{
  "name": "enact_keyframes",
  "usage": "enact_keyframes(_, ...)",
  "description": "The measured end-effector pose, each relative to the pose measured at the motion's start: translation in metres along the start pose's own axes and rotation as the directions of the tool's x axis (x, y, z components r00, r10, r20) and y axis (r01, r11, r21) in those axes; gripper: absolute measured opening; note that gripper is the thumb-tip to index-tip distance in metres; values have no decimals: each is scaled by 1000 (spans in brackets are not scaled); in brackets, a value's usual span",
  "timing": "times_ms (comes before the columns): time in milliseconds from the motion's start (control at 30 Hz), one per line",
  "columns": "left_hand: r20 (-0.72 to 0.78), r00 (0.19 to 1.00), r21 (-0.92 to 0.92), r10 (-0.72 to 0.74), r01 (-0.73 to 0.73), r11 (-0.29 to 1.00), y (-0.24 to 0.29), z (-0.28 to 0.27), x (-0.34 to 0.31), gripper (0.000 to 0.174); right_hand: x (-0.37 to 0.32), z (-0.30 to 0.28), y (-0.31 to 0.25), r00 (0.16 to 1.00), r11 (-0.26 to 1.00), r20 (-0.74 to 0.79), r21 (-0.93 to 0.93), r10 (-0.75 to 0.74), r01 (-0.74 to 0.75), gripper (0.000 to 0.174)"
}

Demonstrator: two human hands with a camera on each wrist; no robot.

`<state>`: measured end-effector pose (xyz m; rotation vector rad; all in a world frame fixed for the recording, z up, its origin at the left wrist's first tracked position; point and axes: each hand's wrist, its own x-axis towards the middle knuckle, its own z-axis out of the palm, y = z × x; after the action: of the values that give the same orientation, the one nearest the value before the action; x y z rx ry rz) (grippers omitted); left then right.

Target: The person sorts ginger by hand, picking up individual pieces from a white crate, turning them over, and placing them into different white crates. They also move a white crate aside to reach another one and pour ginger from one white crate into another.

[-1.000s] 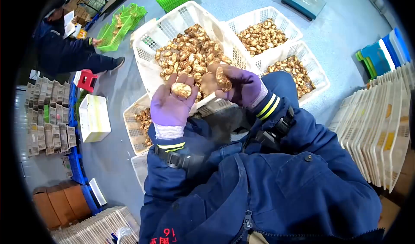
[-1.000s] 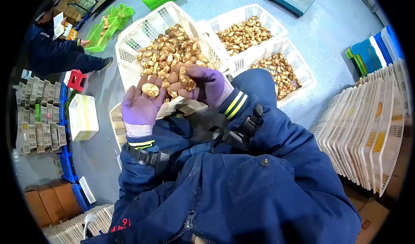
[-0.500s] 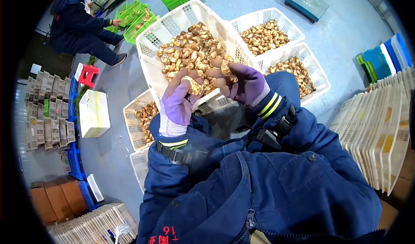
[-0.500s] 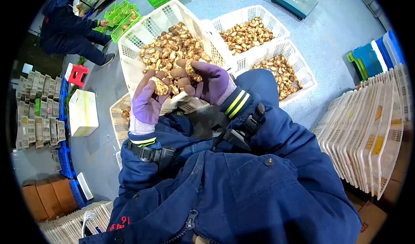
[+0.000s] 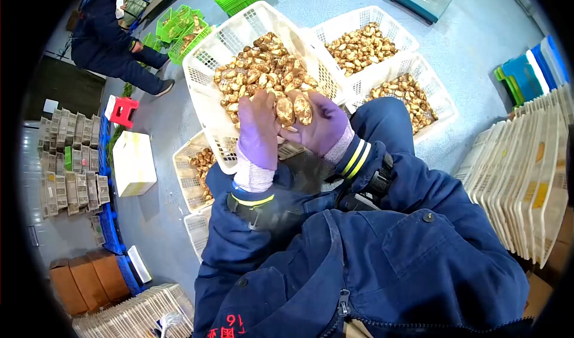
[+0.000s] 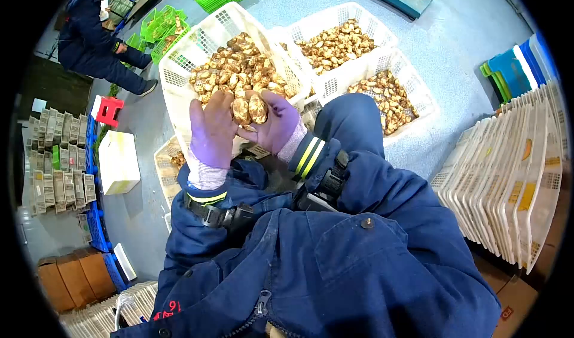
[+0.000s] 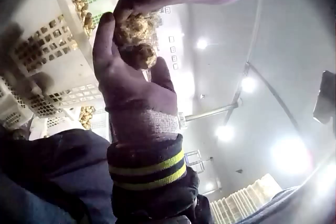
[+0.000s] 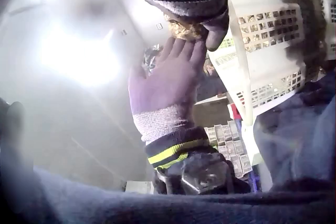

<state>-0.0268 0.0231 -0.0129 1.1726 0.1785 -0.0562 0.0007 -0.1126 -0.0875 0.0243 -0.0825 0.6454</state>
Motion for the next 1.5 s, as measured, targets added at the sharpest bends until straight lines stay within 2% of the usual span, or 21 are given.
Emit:
enact_keyframes(133, 36, 997, 34, 68, -69, 997, 13, -23, 11, 87, -1, 13, -9, 992, 999, -125, 32, 24, -21, 46)
enact_keyframes(333, -203, 956, 326, 212, -138, 935, 2, -63, 37, 74, -3, 16, -20, 980, 999, -190, -5, -54, 54, 51)
enact_keyframes(400, -201, 944, 518, 263, -126, 846, -12, -73, 47, 68, -4, 13, -25, 982, 998, -176, 0, -67, 68, 52)
enact_keyframes(467, -49, 854, 747, 517, -313, 587, -43, -97, 58, 45, -4, 11, -31, 981, 997, -176, -7, -83, 83, 53)
enact_keyframes(500, 39, 866, 851, 498, -290, 438, -48, -104, 55, 45, -4, 8, -34, 985, 996, -158, 51, -68, 77, 52)
enact_keyframes(567, -64, 914, 804, 401, -190, 563, -61, -113, 62, 45, -6, 10, -41, 980, 992, -155, -57, -124, 116, 57)
enact_keyframes(800, -102, 972, 773, 210, -56, 632, -55, -107, 60, 44, -8, 5, -111, 895, 931, -256, -109, -366, 350, 53)
enact_keyframes(867, -20, 970, 776, 243, -138, 615, -59, -110, 58, 45, -5, 1, -153, 793, 850, -313, -268, -522, 454, 51)
enact_keyframes(900, -42, 975, 756, 220, -113, 645, -60, -110, 60, 45, -5, -9, -176, 758, 702, -203, -574, -620, 421, 54)
enact_keyframes(967, -129, 982, 755, 136, 8, 656, -50, -99, 57, 44, 18, -19, -226, 696, 563, -203, -754, -689, 338, 61)
enact_keyframes(1000, -103, 983, 748, 150, -23, 664, -49, -95, 57, 44, 36, -19, -250, 646, 654, -343, -681, -682, 329, 64)
enact_keyframes(1067, -62, 981, 735, 185, -80, 673, -49, -93, 56, 43, 65, -13, -274, 528, 430, -316, -897, -788, 105, 72)
enact_keyframes(1100, -61, 979, 727, 196, -91, 681, -52, -98, 57, 42, 56, -3, -288, 664, 263, -222, -964, -714, -40, 80)
enact_keyframes(1167, -106, 976, 729, 188, -53, 683, -53, -104, 59, 41, 70, -29, -314, 659, -51, 24, -998, -752, -23, 78)
enact_keyframes(1200, -131, 975, 726, 181, -30, 687, -56, -104, 58, 41, 65, 1, -298, 591, -59, 58, -998, -804, 18, 75)
enact_keyframes(1267, -122, 975, 689, 186, -51, 723, -51, -96, 56, 38, 60, 14, -272, 662, -16, 14, -1000, -749, 3, 65)
enact_keyframes(1333, -104, 969, 557, 223, -129, 821, -55, -97, 57, 33, 50, 32, -229, 830, -138, 9, -987, -558, -82, 59)
enact_keyframes(1400, -111, 977, 515, 181, -99, 851, -41, -101, 53, 30, 51, 37, -172, 863, -228, -14, -962, -504, -150, 56)
enact_keyframes(1433, 153, 893, 788, 424, -369, 493, -16, -109, 42, 28, 50, 27, -152, 885, -264, -39, -947, -464, -180, 57)
enact_keyframes(1467, 5, 931, 710, 364, -260, 655, -1, -125, 36, 28, 49, 18, -140, 902, -309, -58, -928, -428, -206, 58)
enact_keyframes(1500, -21, 886, 699, 463, -319, 640, 19, -152, 29, 31, 46, 9, -136, 917, -339, -100, -909, -387, -243, 60)
